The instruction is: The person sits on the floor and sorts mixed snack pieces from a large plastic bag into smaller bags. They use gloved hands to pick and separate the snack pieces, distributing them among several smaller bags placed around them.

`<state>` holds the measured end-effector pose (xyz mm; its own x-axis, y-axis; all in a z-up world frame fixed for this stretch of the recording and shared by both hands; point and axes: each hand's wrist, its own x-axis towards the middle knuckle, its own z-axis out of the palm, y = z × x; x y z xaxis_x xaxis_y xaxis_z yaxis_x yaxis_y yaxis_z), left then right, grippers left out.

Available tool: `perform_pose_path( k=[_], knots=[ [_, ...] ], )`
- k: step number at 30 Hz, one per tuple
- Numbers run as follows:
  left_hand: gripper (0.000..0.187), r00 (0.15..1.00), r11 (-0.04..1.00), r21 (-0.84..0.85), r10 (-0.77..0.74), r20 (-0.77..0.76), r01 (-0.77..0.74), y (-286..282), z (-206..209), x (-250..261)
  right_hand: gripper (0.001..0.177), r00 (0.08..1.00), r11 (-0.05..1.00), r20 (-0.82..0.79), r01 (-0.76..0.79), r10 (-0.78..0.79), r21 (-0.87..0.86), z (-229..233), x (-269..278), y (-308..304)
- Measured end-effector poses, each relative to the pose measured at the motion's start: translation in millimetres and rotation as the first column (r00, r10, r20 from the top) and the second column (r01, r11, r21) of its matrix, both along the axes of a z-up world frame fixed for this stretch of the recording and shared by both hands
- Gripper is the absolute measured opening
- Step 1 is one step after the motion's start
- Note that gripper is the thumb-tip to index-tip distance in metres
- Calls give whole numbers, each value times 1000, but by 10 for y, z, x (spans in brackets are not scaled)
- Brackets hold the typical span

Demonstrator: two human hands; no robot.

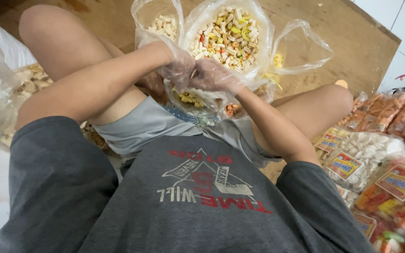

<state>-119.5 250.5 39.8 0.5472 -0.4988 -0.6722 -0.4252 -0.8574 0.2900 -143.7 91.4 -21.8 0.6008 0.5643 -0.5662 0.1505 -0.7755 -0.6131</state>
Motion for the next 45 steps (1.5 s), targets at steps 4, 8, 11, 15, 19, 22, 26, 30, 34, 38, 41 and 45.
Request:
perform_pose_path(
  k=[4,8,11,15,19,22,26,30,34,38,41,45],
  knots=[
    [17,1000,1000,-2,3,5,-3,-13,-57,-71,30,999,999,-32,-36,35,-34,-82,-22,6],
    [15,1000,1000,-7,3,-2,-3,-26,-149,-136,36,997,997,-60,-55,52,-57,-142,-35,-10],
    [14,1000,1000,-12,1,-6,-1,-21,-243,-213,39,996,993,-53,-79,74,-92,-135,-70,18],
    [13,1000,1000,-13,-4,0,4,-75,-291,-234,41,996,994,-69,-67,61,-86,-114,-72,28],
    [13,1000,1000,-16,-10,-1,10,-96,-385,-166,31,995,986,-101,-36,19,-164,-119,-47,18],
    [13,1000,1000,-17,-14,1,14,-66,-464,-83,31,994,984,-107,-4,-16,-179,-124,8,43],
    [14,999,999,-23,-36,12,36,-35,-558,1,30,998,974,-49,34,-46,-225,138,152,-40],
    [15,997,997,-29,-75,33,76,-170,-593,124,33,998,971,52,41,-30,-235,-6,382,-258],
    [17,993,994,-26,-105,54,107,-372,-599,299,10,986,950,137,132,-96,-284,256,439,-354],
    [19,989,990,-27,-133,66,135,-552,-642,471,25,957,929,216,249,-192,-275,28,666,-572],
    [13,997,998,13,-69,24,69,-647,-533,565,21,937,913,242,314,-253,-262,-94,755,-658],
    [11,984,986,74,-157,86,151,-787,-1361,865,33,923,937,276,318,-269,-148,-562,863,-762]
  ],
)
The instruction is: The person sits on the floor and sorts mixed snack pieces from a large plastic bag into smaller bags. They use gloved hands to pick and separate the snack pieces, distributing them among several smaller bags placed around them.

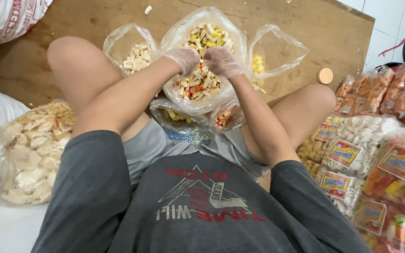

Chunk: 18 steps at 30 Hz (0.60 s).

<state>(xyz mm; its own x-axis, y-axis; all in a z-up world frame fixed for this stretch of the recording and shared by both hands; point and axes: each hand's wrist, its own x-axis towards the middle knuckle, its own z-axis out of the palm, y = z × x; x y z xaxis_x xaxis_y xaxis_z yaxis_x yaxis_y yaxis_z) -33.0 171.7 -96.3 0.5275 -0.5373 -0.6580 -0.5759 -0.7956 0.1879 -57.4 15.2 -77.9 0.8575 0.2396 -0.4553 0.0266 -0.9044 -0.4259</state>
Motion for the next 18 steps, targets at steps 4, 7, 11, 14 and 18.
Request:
perform_pose_path(
  k=[4,7,11,14,18],
  knots=[
    [24,948,977,-175,-61,312,121,29,-920,140,25,936,981,293,-186,195,-60,-790,78,-170],
    [24,941,980,-166,-51,333,111,60,-993,77,26,911,967,332,-252,245,-23,-1196,66,-275],
    [40,839,958,-233,-15,544,168,-122,-2018,475,37,949,966,185,-246,256,-77,-1399,132,-173],
    [37,847,960,-228,-19,531,164,-61,-1223,344,34,943,970,226,-230,243,-85,-1076,164,-27],
    [33,868,964,-230,-3,497,135,-74,-823,325,39,942,971,244,-205,230,-123,-1097,166,-44]
  ],
)
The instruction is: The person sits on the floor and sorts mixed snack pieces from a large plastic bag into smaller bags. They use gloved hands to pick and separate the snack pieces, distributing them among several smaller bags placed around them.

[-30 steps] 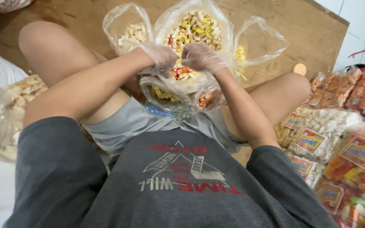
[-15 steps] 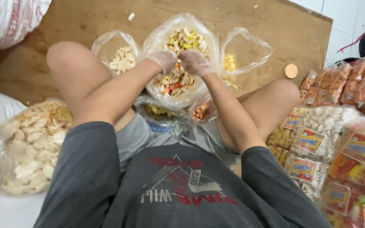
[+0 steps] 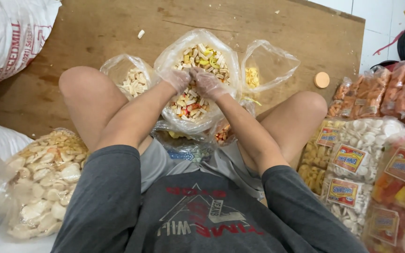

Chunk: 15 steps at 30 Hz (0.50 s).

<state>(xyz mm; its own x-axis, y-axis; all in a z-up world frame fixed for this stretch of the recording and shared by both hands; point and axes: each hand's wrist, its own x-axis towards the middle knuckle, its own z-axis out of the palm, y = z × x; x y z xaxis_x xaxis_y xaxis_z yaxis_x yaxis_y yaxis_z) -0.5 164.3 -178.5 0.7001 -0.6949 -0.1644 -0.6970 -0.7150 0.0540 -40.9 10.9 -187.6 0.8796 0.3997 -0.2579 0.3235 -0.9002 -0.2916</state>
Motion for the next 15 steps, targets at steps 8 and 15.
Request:
perform_pose_path(
  k=[8,15],
  knots=[
    [25,996,999,19,42,-85,-40,26,559,-70,50,966,973,124,-229,227,4,329,-112,31],
    [21,982,996,37,85,-167,-80,69,959,-208,67,988,986,19,-152,154,-72,6,27,-19]
  ],
)
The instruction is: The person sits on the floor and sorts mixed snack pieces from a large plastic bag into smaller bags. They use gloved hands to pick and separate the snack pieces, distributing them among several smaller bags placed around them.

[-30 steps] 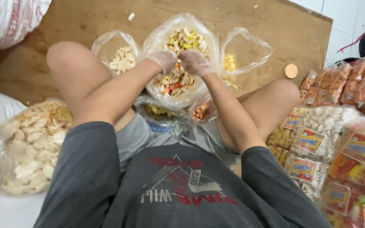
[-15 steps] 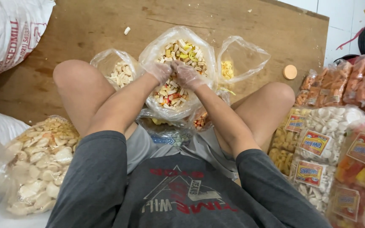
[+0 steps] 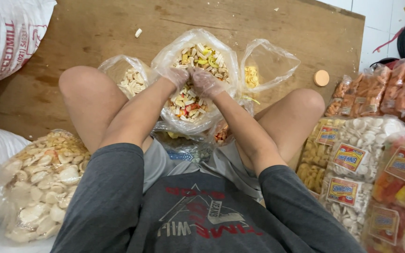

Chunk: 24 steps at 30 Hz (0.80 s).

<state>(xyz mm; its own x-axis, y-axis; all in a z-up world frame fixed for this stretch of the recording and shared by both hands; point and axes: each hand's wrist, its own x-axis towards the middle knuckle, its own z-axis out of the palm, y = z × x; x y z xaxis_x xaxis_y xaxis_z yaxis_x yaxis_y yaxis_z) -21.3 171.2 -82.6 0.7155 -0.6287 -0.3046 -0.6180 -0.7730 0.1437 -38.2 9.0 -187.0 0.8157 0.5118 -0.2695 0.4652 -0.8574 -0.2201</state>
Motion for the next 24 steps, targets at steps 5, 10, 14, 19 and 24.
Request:
perform_pose_path(
  k=[5,10,14,19,24],
  knots=[
    [22,998,1000,14,25,-54,-25,5,-165,33,38,981,997,182,-77,72,22,280,-57,30],
    [24,992,998,29,56,-111,-53,51,-116,-26,34,992,995,113,-58,49,78,-372,48,-108],
    [28,984,996,41,80,-157,-75,50,-213,-42,23,935,981,299,-165,189,-105,-51,9,5],
    [29,980,998,67,34,-195,-21,28,-801,162,17,885,955,372,-214,278,-205,-98,-55,-83],
    [33,972,999,36,-2,-234,11,-99,-1327,397,14,857,940,425,-174,292,-295,144,-150,-95]
  ],
)
